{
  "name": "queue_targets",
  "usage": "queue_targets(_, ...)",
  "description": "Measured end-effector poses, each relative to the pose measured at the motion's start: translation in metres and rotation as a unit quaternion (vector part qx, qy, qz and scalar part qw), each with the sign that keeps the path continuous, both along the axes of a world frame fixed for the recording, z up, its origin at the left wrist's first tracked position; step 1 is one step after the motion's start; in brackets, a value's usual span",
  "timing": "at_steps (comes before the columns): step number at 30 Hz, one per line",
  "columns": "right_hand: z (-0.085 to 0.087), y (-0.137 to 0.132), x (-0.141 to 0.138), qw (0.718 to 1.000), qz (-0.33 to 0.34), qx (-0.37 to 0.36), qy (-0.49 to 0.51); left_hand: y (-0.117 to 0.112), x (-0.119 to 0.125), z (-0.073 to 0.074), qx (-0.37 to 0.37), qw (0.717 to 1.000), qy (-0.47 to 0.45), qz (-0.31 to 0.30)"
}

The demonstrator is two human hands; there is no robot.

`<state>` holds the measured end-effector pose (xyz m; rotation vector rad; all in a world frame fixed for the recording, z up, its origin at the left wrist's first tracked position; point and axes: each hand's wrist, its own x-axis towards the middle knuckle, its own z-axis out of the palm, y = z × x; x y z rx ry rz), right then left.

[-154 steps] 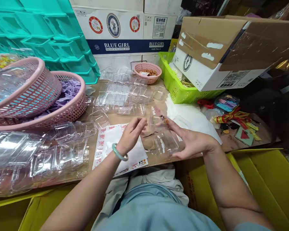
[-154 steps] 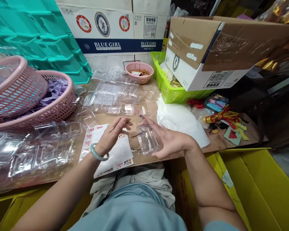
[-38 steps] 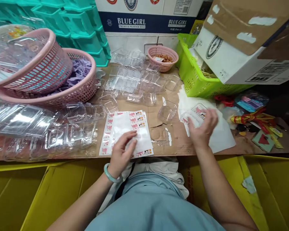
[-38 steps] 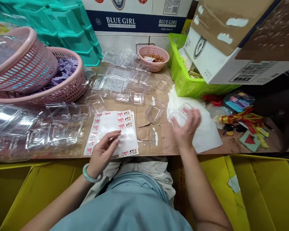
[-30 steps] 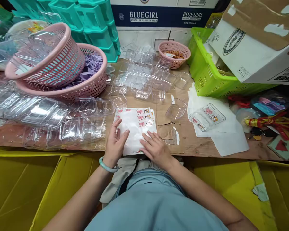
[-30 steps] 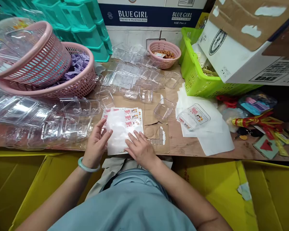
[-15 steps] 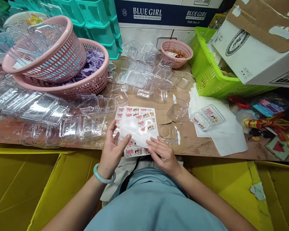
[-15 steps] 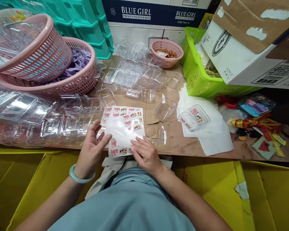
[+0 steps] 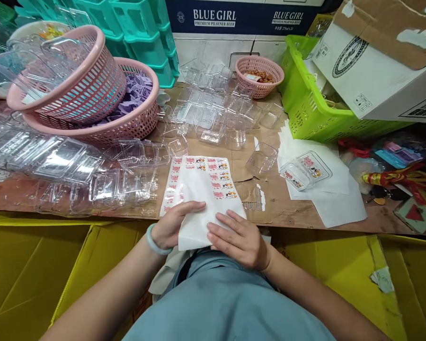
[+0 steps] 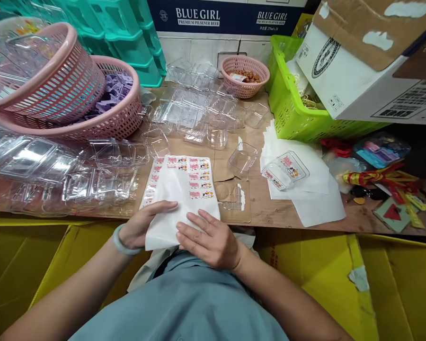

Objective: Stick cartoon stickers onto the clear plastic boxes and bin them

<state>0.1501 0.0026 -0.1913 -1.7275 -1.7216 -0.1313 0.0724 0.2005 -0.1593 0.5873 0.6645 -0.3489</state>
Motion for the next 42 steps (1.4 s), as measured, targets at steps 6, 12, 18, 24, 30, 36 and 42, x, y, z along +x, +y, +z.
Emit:
queue_targets(6, 0.006, 0.010, 0.009, 0.961, -0.190, 0.025, 0.198, -0.015, 0.011, -0.017, 0.101, 0.990, -0.010, 0.100)
queue_targets(12, -0.007, 0.027, 0.020, 0.937, -0.253, 0.031, 0.238, -0.026, 0.009, -0.006, 0.113, 0.989, -0.029, 0.091)
queue_targets(18, -0.016, 0.028, 0.024, 0.957, -0.245, 0.023, 0.154, -0.020, 0.012, -0.005, 0.117, 0.989, -0.029, 0.081)
queue_targets(24, -0.011, 0.024, 0.031, 0.964, -0.253, 0.037, 0.072, -0.023, 0.016, -0.001, 0.136, 0.986, -0.046, 0.089)
queue_targets(30, -0.008, 0.025, 0.038, 0.967, -0.243, 0.055, 0.051, -0.023, 0.019, -0.004, 0.173, 0.981, -0.053, 0.075)
queue_targets(36, -0.009, 0.027, 0.043, 0.947, -0.248, 0.085, 0.185, -0.021, 0.022, 0.001, 0.144, 0.986, -0.030, 0.077)
queue_targets(42, -0.013, 0.026, 0.044, 0.960, -0.168, 0.072, 0.214, -0.018, 0.025, 0.000, 0.143, 0.986, -0.043, 0.076)
